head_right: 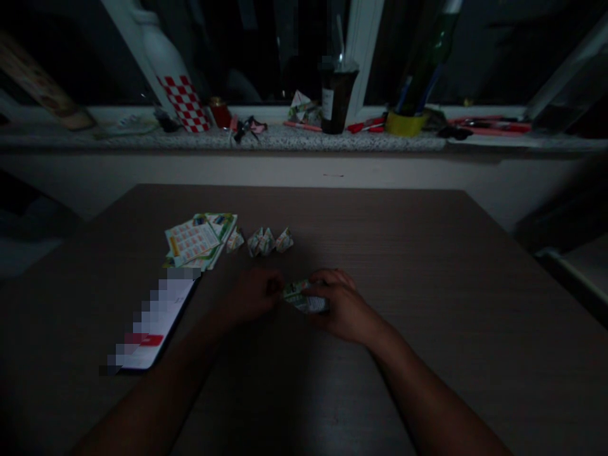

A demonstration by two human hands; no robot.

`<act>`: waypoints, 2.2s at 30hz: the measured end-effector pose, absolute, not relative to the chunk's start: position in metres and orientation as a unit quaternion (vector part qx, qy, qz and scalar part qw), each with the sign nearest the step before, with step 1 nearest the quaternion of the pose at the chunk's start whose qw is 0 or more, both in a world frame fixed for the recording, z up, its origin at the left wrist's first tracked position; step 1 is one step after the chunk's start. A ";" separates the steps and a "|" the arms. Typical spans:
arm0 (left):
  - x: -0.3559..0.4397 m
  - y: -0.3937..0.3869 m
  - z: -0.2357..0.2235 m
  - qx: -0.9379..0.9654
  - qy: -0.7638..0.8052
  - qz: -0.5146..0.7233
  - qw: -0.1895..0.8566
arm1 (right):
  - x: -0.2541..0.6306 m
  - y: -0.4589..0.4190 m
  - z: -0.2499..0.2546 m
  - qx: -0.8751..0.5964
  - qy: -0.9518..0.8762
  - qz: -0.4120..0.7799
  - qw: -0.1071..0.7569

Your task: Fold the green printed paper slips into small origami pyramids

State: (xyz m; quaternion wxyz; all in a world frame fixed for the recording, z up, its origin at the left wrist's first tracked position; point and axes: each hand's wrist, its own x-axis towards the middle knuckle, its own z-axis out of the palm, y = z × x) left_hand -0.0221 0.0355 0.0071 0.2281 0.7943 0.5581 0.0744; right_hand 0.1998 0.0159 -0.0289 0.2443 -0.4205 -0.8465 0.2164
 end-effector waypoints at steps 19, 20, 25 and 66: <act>-0.018 0.015 0.005 0.899 0.326 0.287 0.051 | 0.191 0.009 -0.007 -0.283 -0.855 0.101 0.423; -0.017 0.014 0.007 0.898 0.320 0.299 0.047 | 0.190 0.009 -0.007 -0.278 -0.854 0.094 0.430; -0.012 0.011 0.010 0.893 0.282 0.348 0.038 | 0.188 0.008 -0.005 -0.261 -0.852 0.061 0.450; -0.006 0.005 0.006 0.769 0.436 0.327 0.334 | 0.181 -0.002 -0.002 -0.460 -0.698 0.225 0.500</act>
